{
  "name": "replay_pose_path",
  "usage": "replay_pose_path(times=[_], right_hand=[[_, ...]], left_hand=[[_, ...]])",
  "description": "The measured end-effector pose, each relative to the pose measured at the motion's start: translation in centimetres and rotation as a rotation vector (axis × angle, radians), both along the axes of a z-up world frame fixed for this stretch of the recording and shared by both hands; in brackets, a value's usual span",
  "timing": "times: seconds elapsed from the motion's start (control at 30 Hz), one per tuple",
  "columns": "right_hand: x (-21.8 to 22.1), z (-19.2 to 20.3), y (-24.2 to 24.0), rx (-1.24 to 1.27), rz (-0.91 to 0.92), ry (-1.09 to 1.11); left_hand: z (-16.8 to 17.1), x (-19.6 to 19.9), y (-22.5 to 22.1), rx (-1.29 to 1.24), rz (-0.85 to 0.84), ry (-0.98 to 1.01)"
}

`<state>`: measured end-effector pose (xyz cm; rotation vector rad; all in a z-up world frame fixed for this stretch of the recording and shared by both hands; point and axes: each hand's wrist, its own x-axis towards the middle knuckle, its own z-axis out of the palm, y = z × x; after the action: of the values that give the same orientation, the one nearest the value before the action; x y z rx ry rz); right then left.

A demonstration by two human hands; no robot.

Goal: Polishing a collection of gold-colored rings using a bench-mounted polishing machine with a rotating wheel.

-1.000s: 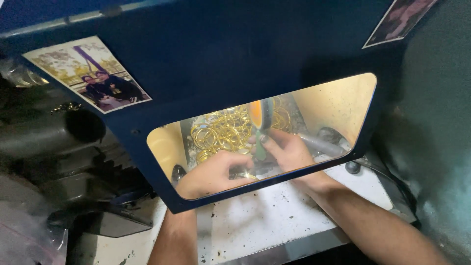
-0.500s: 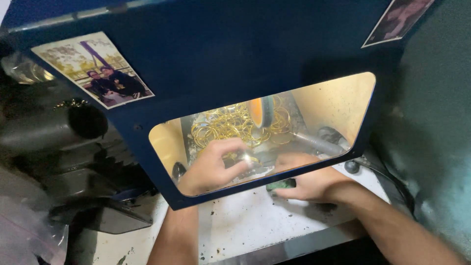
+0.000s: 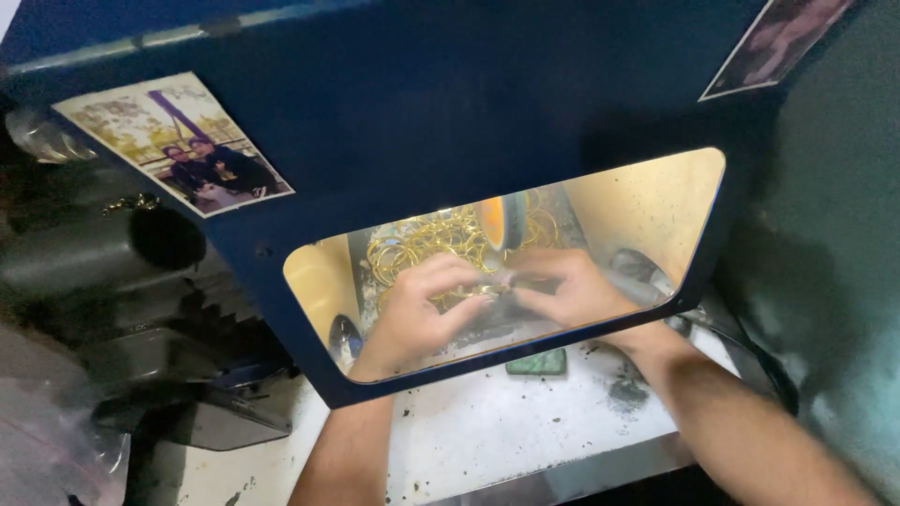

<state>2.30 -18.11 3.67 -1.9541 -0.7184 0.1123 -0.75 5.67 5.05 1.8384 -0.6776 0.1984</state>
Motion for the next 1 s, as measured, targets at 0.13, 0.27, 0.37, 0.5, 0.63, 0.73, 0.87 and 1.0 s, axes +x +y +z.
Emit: replay_pose_path(times=[0.13,0.27,0.37,0.5,0.63,0.73,0.87,1.0], right_hand=[[0.0,-1.0,-0.6,0.016,-0.141,0.016],[0.3,-1.7,-1.3,0.009,-0.244,0.188],[0.3,-1.1,-1.2,0.021,-0.309,0.266],[0.0,0.2,-0.1,0.046,-0.412,0.306],[-0.4,1.6,1.4,0.012,-0.433,0.340],[-0.4,1.6,1.9,0.016,-0.431,0.334],[-0.1,0.3,2.2,0.034,-0.457,0.320],[-0.7,1.3,2.0,0.082,-0.410,0.231]], left_hand=[[0.5,-0.2,-0.3,-0.049,0.058,0.124],[-0.8,0.3,-1.0,-0.070,0.181,0.160],[-1.8,0.6,-2.0,-0.095,0.244,0.207],[-1.3,0.7,-3.3,-0.139,0.378,0.287],[-1.0,0.6,-3.3,-0.139,0.428,0.266],[-0.6,0.4,-3.3,-0.147,0.442,0.278],[-1.4,0.6,-2.7,-0.176,0.444,0.243],[-1.4,1.1,-1.6,-0.128,0.333,0.156]])
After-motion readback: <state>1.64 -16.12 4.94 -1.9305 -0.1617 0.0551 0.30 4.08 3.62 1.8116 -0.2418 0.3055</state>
